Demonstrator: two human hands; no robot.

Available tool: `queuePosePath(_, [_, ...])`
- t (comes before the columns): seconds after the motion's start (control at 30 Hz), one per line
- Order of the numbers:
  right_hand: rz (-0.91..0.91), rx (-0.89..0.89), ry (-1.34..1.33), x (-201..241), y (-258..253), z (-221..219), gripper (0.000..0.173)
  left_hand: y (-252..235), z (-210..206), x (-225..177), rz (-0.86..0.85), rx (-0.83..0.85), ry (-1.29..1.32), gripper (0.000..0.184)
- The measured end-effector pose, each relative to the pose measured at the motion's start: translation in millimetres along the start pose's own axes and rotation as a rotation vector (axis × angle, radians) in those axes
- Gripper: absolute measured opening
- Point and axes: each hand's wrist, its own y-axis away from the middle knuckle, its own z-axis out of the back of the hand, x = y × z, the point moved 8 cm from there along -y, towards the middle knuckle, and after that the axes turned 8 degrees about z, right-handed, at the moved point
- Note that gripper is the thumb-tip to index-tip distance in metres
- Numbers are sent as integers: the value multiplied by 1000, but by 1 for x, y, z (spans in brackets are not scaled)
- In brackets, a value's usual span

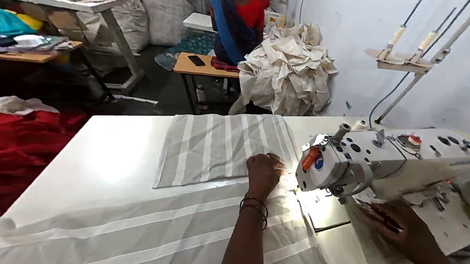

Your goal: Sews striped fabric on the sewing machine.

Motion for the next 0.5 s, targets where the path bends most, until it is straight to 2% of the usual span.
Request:
queuePosePath(0.07, [91,12,40,32,-39,-16,34,0,-2,-2,-32,-58,-25,12])
queuePosePath(0.13, [221,-7,137,55,-72,-49,28,-2,-3,-2,-44,-84,-36,11])
queuePosePath(0.17, [244,54,126,59,-82,-69,30,-2,-3,-2,-43,-89,-41,11])
queuePosePath(0.2, [185,203,54,62,-92,-82,33,-3,-3,-1,-38,-91,-47,11])
queuePosePath(0.23, [-30,579,-87,73,-105,-85,37,-4,-3,0,-37,-93,-43,11])
queuePosePath(0.27, [-170,755,-215,80,-115,-85,37,-6,-4,1,-33,-86,-37,12])
queuePosePath(0.3, [-218,767,-299,85,-124,-85,34,-8,-4,1,-31,-81,-34,13])
queuePosePath(0.37, [-204,593,-389,88,-133,-83,20,-9,-1,4,-17,-133,-26,16])
queuePosePath(0.4, [-246,614,-367,84,-131,-82,21,-7,3,6,14,-199,-35,22])
queuePosePath(0.43, [-300,693,-319,76,-124,-82,28,-3,9,9,66,-287,-63,32])
queuePosePath(0.47, [-291,673,-233,63,-116,-80,32,2,17,14,138,-392,-116,45])
queuePosePath(0.5, [-201,477,-122,48,-106,-77,31,5,24,21,250,-448,-178,60])
